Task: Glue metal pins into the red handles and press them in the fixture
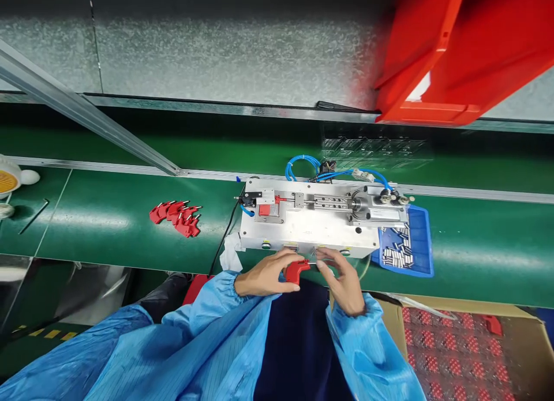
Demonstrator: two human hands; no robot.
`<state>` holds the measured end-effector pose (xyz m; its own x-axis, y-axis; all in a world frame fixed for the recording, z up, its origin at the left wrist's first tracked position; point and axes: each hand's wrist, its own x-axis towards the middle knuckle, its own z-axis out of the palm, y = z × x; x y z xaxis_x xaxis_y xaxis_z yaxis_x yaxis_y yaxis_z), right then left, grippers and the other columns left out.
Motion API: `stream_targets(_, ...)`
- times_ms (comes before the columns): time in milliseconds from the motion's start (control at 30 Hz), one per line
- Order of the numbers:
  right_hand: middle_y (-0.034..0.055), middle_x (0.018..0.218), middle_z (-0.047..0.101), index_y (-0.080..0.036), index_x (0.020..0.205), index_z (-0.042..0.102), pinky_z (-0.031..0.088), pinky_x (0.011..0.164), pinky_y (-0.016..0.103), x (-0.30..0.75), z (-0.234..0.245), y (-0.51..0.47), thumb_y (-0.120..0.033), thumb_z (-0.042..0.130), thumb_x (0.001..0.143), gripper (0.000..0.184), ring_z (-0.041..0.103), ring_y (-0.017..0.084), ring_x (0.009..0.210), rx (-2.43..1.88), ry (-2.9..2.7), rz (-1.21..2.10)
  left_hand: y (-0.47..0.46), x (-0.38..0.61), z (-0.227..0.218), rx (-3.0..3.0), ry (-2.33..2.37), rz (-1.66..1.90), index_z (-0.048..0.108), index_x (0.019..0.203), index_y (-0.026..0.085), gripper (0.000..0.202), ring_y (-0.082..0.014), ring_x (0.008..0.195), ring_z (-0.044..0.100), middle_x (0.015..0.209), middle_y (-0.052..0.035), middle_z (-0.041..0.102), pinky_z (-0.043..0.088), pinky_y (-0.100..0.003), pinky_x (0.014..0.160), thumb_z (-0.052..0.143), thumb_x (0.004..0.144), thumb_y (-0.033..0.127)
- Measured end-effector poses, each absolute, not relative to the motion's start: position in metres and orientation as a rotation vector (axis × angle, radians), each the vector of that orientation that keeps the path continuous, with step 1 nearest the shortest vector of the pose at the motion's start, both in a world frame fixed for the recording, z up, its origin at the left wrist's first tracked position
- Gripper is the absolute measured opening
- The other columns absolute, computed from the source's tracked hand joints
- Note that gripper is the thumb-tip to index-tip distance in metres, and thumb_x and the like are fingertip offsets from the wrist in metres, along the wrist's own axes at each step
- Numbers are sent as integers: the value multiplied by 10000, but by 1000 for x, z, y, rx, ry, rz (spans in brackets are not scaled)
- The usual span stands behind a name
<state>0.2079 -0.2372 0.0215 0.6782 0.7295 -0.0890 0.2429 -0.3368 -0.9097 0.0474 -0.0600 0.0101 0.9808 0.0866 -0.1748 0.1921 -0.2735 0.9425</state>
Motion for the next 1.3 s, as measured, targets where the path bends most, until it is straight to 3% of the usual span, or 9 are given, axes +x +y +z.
stream_targets(200,62,994,739,-260,1040,767,642,854,384,187,44,-208,-532,764,907,303,731,218,920,-1715,-649,677,-64,34,21,1922,263,173,543,1502,275,625,-277,1350,601,1452,-102,587,533,-422,1147,735,913,359)
stream_targets(500,64,1044,750,-268,1072,757,655,854,375,185,59,-200,-491,863,826,348,742,205,909,-1503,-458,738,-61,38,37,1912,238,456,544,1496,278,583,-281,1299,628,1399,-120,614,554,-435,1109,725,950,375)
stream_targets(633,61,974,759,-263,1030,776,643,831,385,182,59,-202,-509,836,850,310,738,207,866,-1521,-411,700,-60,37,43,1622,328,325,604,1430,259,583,-284,1264,644,1387,-126,637,550,-421,1071,782,906,441)
stream_targets(700,54,931,742,-256,994,788,633,796,366,181,61,-202,-505,818,866,281,721,196,835,-1569,-415,657,-57,37,47,1398,361,173,622,1404,234,571,-257,1126,697,1307,-127,688,569,-382,971,771,912,481)
stream_targets(800,51,904,719,-244,956,791,619,757,341,180,63,-202,-510,804,873,279,696,184,813,-1607,-433,627,-51,38,53,1118,359,9,664,1345,188,527,-188,824,697,951,-79,755,545,-320,793,732,939,517)
stream_targets(900,49,895,715,-243,936,779,611,753,341,179,63,-202,-527,794,873,292,684,182,805,-1616,-427,631,-49,40,54,956,378,-18,711,1268,162,516,-167,707,658,729,-32,699,515,-313,740,734,928,550)
stream_targets(1100,58,907,728,-242,904,760,613,757,367,177,63,-203,-562,801,855,326,685,198,811,-1621,-421,657,-56,41,50,821,393,1,730,1212,167,543,-155,679,645,826,-57,725,519,-324,726,746,893,606)
stream_targets(1233,61,919,739,-250,906,764,630,813,394,179,62,-203,-556,812,849,315,703,219,864,-1601,-428,672,-55,40,48,928,408,-14,710,1255,158,558,-155,718,627,767,-34,687,499,-305,741,761,892,578)
stream_targets(1300,55,907,739,-254,903,765,631,818,389,180,62,-203,-536,817,852,291,706,217,860,-1595,-430,669,-54,39,48,1000,413,-52,687,1290,168,583,-158,757,637,833,-42,705,502,-296,751,787,873,563)
